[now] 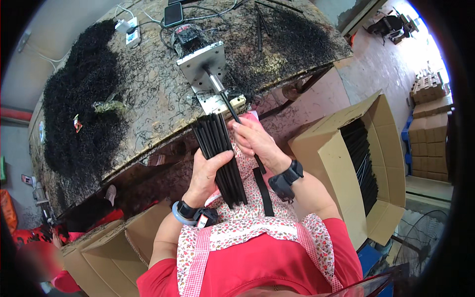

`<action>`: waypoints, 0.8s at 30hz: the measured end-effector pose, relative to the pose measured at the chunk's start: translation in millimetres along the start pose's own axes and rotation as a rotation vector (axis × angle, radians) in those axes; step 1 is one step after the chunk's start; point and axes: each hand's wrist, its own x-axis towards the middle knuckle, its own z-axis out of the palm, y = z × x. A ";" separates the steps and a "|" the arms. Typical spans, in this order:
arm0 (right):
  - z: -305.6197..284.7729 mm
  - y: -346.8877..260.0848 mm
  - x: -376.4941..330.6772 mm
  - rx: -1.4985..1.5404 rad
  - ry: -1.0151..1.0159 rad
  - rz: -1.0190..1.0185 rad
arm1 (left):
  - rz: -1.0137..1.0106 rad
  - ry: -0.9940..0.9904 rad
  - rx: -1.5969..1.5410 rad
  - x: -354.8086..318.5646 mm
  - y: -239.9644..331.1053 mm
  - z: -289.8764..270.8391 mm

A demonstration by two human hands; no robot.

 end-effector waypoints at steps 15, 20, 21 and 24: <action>-17.9 7.9 -38.5 -0.468 0.165 -0.197 | -0.088 -0.086 -0.098 5.8 -7.1 23.3; -10.4 -12.1 -33.7 -0.370 0.175 -0.182 | -0.200 -0.043 -0.291 6.4 -16.4 20.0; -6.3 -15.8 -34.1 -0.296 0.165 -0.133 | -0.181 -0.054 -0.251 9.9 -18.5 13.9; -0.6 1.0 -52.2 -0.278 0.164 -0.106 | -0.151 -0.085 -0.169 17.8 -20.5 1.4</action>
